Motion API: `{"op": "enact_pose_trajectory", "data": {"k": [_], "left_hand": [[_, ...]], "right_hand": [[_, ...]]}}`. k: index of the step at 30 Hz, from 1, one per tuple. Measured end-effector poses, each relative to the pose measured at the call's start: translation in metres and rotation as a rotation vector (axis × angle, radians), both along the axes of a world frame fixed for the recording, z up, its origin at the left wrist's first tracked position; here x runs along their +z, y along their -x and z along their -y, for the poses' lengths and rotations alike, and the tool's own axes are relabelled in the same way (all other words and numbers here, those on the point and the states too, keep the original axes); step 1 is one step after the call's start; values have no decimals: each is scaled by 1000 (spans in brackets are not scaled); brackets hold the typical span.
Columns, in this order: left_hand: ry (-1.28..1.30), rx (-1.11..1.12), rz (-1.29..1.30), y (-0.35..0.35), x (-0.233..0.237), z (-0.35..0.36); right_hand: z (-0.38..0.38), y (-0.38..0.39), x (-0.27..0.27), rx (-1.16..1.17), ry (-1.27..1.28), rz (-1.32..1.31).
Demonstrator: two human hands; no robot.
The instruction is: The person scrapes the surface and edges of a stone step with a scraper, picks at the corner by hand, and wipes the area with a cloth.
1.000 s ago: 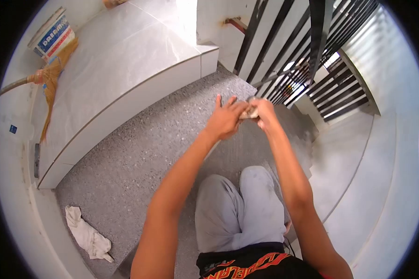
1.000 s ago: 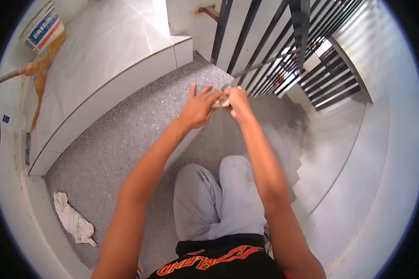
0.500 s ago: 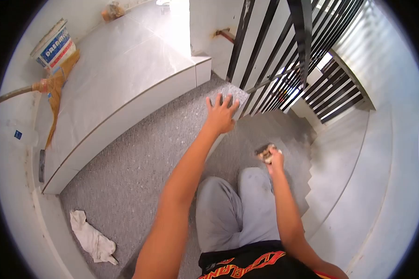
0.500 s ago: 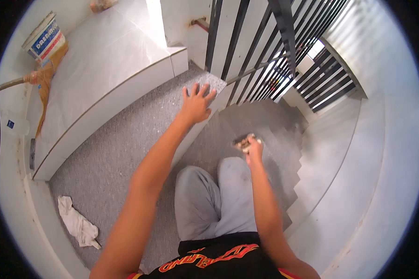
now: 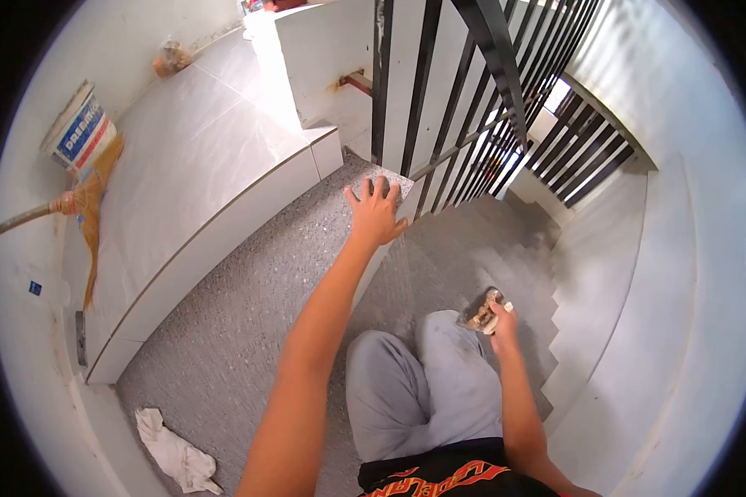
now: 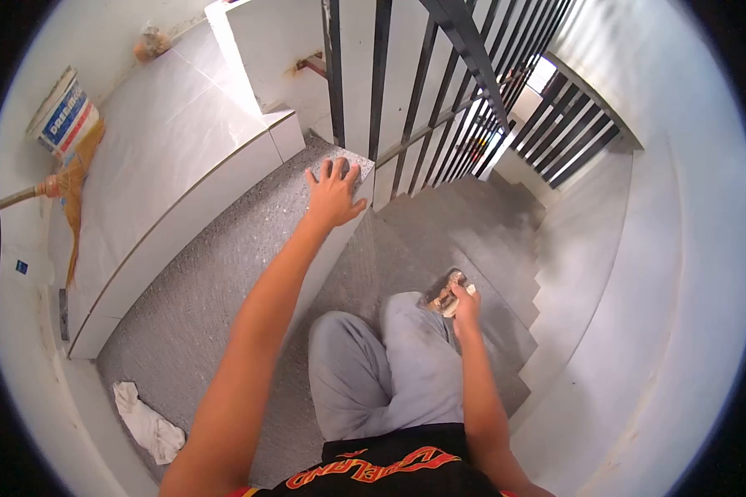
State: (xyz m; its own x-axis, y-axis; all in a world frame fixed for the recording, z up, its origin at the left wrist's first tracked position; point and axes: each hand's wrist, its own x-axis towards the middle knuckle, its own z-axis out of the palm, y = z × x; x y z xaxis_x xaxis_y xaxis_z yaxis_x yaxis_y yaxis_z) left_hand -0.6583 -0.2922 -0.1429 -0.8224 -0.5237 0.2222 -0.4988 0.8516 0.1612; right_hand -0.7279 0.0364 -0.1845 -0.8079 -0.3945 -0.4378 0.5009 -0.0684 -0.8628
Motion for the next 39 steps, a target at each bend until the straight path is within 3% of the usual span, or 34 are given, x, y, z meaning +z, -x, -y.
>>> {"op": "enact_pose_trajectory", "data": {"k": [4,7,9,10,12,13,17,22,26,39], "left_hand": [[21,39,14,3,7,0],[15,142,66,12,7,2],[57,-101,-63,5,-5,13],[63,-106,-67,1,-4,14],[-326,-250,-382,-15,-6,12],[-391,-222,-452,-24,-4,6],[-313,-223,-462,-32,10,-11],[-103,-214,-233,-20,0,-8],[-107,-154,-201,-12,1,-5],[-176,-199,-214,-4,0,4]], "right_hand": [[-4,-1,-15,-79,-53,109],[20,1,-11,63,40,72],[53,8,6,116,98,24],[76,12,20,126,106,-15],[120,28,36,206,182,-110],[142,34,45,244,196,-106],[218,54,54,349,136,-109],[257,53,59,394,7,-68],[263,49,70,387,-94,-168],[273,76,71,591,-180,-127]]}}
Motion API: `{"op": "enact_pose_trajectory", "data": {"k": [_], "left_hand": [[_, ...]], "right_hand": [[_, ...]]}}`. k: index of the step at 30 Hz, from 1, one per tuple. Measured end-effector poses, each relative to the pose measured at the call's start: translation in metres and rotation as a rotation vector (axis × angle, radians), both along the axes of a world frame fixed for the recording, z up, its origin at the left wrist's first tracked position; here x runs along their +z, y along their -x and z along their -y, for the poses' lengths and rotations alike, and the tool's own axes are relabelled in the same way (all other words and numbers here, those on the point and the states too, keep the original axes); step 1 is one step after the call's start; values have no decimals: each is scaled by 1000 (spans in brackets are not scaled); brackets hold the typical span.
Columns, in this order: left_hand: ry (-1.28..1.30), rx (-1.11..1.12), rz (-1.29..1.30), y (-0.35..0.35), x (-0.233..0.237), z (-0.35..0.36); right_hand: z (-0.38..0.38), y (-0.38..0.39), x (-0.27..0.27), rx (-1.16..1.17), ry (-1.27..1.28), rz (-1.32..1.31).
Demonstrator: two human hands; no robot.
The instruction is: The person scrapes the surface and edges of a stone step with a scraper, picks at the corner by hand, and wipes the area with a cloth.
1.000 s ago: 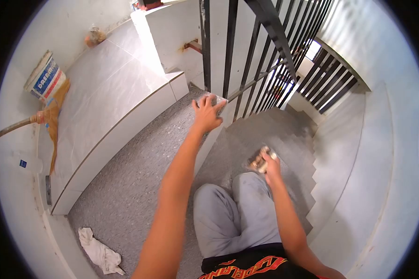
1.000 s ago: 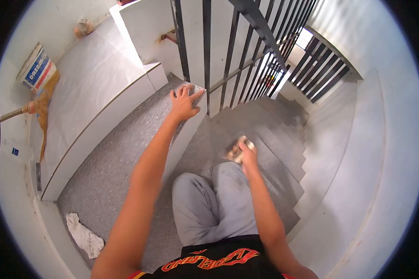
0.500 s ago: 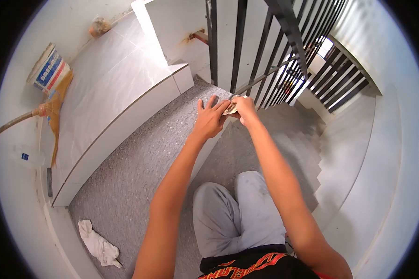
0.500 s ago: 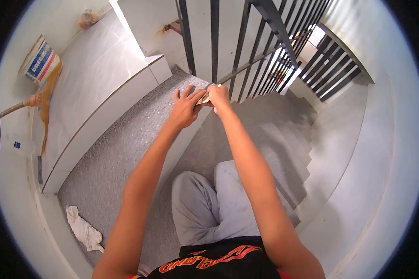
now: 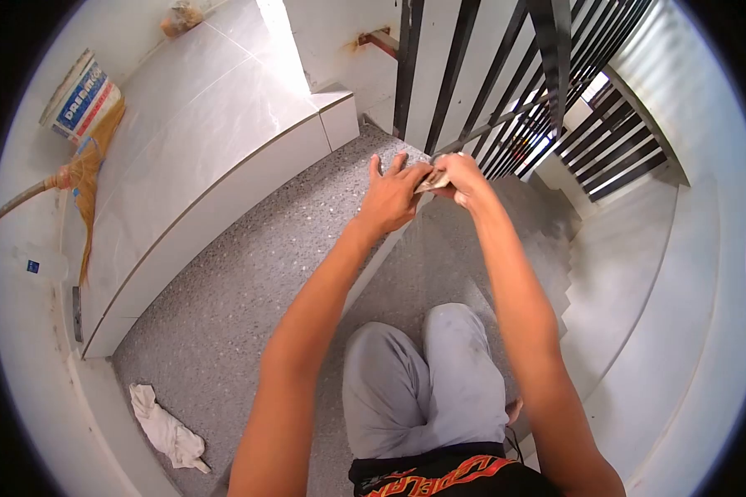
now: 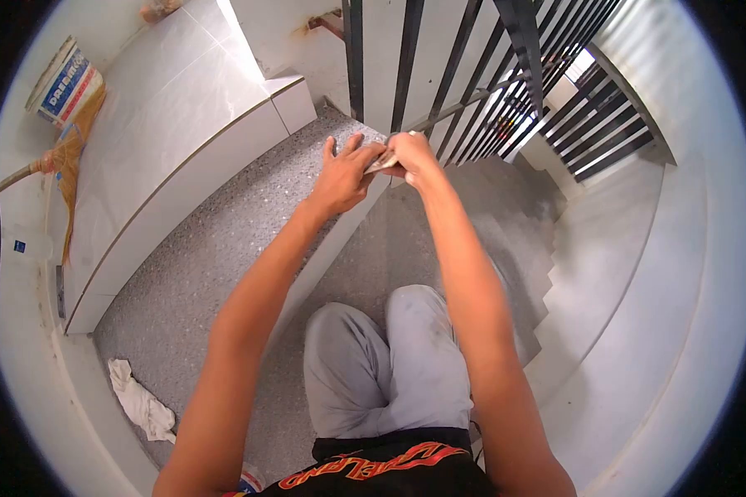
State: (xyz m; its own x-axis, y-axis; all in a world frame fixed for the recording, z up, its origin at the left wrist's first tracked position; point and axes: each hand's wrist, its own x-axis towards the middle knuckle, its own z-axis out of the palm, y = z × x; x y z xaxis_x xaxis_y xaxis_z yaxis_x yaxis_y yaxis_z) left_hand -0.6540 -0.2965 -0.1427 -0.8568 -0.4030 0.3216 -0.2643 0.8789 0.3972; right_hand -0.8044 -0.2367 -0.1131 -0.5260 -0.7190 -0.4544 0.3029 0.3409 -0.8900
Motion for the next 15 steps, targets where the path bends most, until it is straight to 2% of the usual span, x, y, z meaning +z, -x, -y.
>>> {"op": "enact_pose_trajectory", "data": {"k": [3,6,9,12,15], "left_hand": [[31,3,-20,2,-3,3],[28,6,-30,1,-4,3],[51,-10,1,2,-2,4],[9,4,-29,1,-3,2],[1,-12,6,3,0,4]], "right_hand": [[-3,6,2,-64,-9,127],[-3,3,3,25,-28,-30],[-4,-1,4,-82,1,33],[-3,-5,9,-23,0,-49],[1,4,4,-54,-12,-11]]}}
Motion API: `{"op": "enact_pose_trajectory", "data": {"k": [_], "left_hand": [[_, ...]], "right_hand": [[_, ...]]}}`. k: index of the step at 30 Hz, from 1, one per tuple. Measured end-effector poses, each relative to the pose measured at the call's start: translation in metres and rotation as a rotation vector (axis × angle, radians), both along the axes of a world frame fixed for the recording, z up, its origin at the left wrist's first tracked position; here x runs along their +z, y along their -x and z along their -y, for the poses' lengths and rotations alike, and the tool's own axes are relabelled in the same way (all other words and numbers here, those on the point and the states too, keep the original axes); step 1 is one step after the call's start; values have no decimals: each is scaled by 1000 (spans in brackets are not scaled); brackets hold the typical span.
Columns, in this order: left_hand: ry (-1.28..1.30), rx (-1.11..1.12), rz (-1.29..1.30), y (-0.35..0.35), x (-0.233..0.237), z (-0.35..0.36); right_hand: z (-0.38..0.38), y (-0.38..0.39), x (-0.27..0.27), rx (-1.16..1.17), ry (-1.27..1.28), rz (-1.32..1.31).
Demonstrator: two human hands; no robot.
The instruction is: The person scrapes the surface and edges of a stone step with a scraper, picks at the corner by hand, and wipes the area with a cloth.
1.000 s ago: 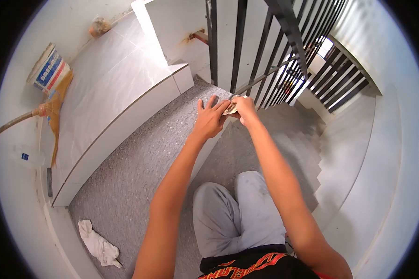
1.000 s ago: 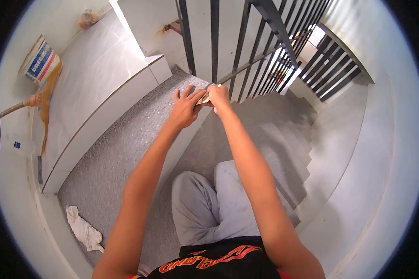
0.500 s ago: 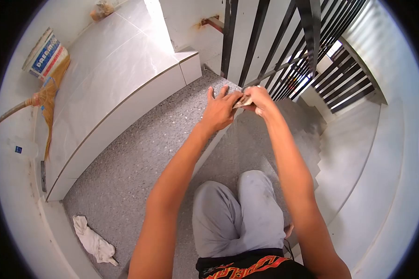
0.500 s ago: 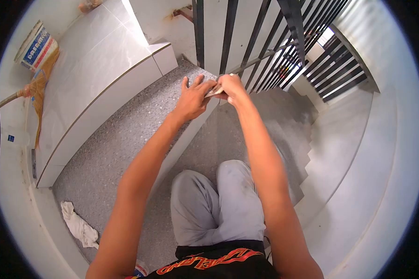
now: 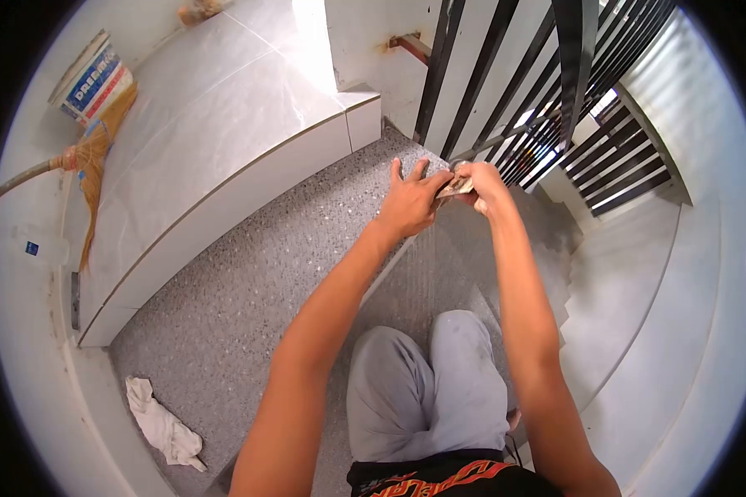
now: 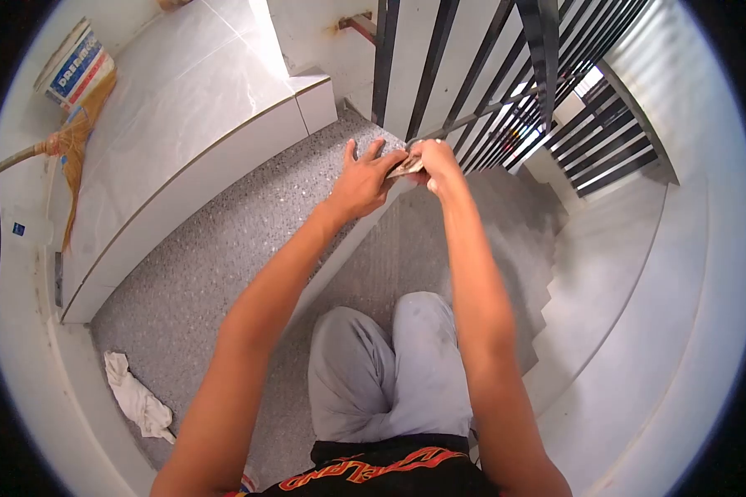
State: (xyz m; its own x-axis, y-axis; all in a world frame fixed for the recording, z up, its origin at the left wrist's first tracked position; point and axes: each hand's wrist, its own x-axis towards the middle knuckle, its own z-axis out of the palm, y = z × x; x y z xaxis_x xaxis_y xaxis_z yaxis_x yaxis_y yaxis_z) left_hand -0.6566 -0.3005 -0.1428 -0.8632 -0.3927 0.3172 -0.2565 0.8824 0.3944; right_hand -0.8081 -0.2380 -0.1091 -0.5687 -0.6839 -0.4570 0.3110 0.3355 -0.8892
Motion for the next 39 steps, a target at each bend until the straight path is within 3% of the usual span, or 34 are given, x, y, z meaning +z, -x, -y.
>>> {"op": "enact_pose_trajectory", "data": {"k": [2,6,10,12,14,16,17,19,20,22,26,32,35,39], "left_hand": [[29,14,-10,-1,-4,0],[45,-38,4,0,-5,0],[-41,208,-159,8,1,-3],[66,438,61,16,2,-9],[58,457,48,19,2,-7],[254,-3,25,16,-10,10],[259,-4,26,15,-13,14],[-169,-269,62,15,-5,18],[-166,-280,65,13,-5,15],[-171,-135,-302,1,5,-1],[-161,-138,-244,-12,8,-12],[-36,-209,-92,-13,2,-7],[-49,-99,-138,-6,-3,-12],[-38,-17,-51,-1,-2,-9]], "right_hand": [[-2,-2,5,71,-13,-53],[1,2,-6,-53,71,16],[-3,13,-18,-224,146,-24],[-34,7,-20,-340,210,-28],[-66,9,-34,-390,173,-7],[-93,12,-52,-419,144,39],[-101,13,-59,-447,129,83],[-107,10,-58,-432,157,73],[-113,9,-59,-423,175,65],[-107,-3,-42,-395,191,38],[-70,-12,-35,-224,306,-45],[-31,-19,-22,-194,288,-7],[-24,-21,-14,-79,196,42],[-19,-28,-10,-117,161,76]]}}
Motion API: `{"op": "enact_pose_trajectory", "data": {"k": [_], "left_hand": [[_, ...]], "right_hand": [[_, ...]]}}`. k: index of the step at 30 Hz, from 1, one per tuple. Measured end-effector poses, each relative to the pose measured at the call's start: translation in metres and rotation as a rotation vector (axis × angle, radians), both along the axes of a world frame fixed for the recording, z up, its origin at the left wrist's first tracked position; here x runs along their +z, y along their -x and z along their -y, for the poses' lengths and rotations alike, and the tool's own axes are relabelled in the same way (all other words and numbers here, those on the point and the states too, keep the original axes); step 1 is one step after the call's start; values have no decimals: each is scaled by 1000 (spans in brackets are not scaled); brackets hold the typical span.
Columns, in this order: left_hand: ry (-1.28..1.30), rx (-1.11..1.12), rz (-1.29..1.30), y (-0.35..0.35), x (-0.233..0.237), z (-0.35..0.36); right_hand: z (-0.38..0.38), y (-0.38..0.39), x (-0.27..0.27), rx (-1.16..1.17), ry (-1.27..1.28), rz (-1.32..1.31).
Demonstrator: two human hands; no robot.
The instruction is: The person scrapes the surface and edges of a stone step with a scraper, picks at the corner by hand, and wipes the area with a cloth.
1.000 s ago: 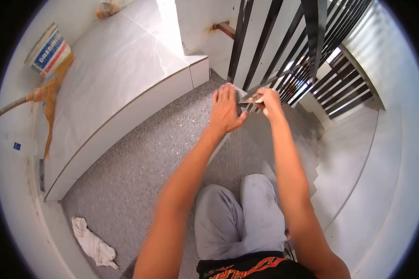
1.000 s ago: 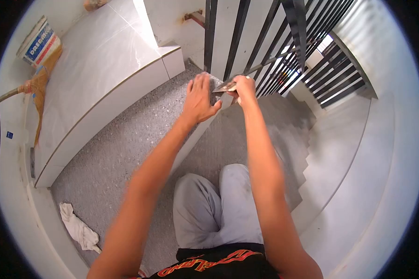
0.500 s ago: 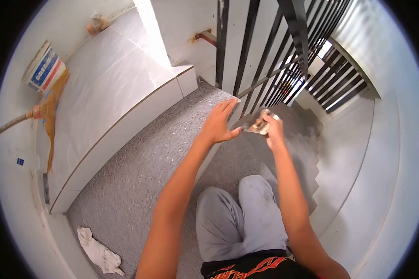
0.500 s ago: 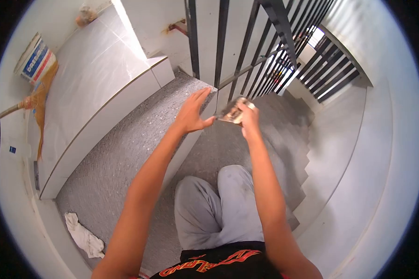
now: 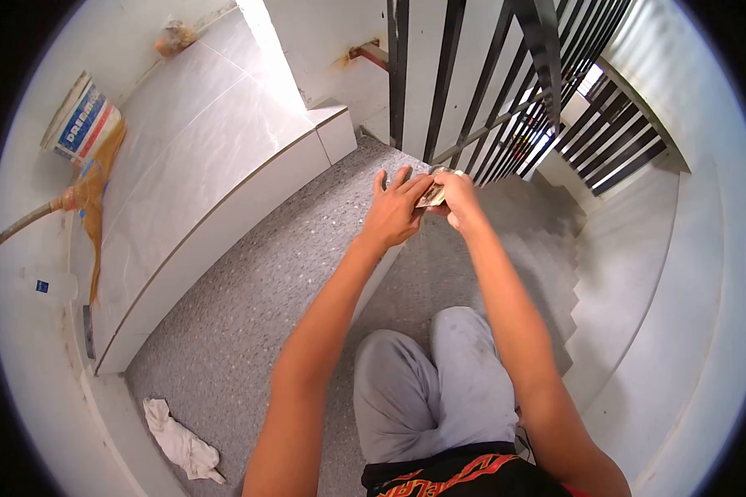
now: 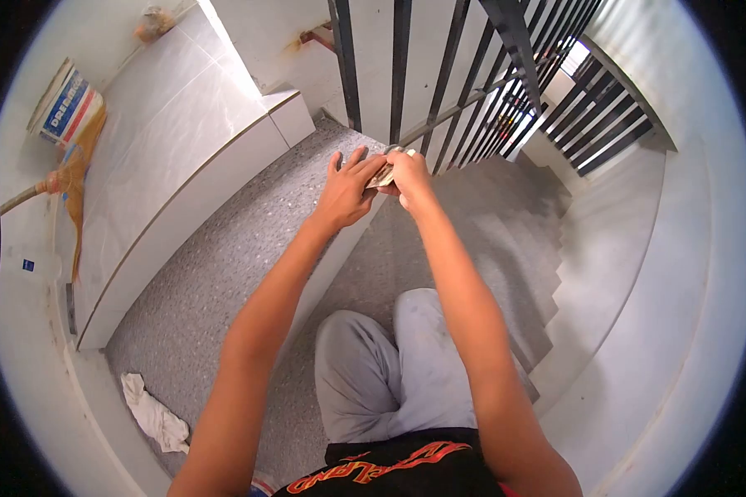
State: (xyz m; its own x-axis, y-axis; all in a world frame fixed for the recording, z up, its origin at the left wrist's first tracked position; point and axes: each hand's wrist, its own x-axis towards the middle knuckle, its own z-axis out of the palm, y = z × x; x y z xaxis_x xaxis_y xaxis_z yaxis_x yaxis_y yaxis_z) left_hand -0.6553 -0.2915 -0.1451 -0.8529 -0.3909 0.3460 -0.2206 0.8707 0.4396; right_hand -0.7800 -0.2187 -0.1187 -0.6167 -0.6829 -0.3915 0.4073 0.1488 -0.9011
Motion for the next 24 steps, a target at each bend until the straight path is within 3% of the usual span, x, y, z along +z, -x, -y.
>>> {"op": "enact_pose_trajectory", "data": {"k": [13,17,24], "left_hand": [[-8,20,-14,6,0,7],[85,34,-21,9,-1,8],[-44,115,-94,11,-4,6]], "right_hand": [[15,19,2,130,-74,-59],[10,18,1,70,5,-20],[35,16,4,111,-68,-91]]}}
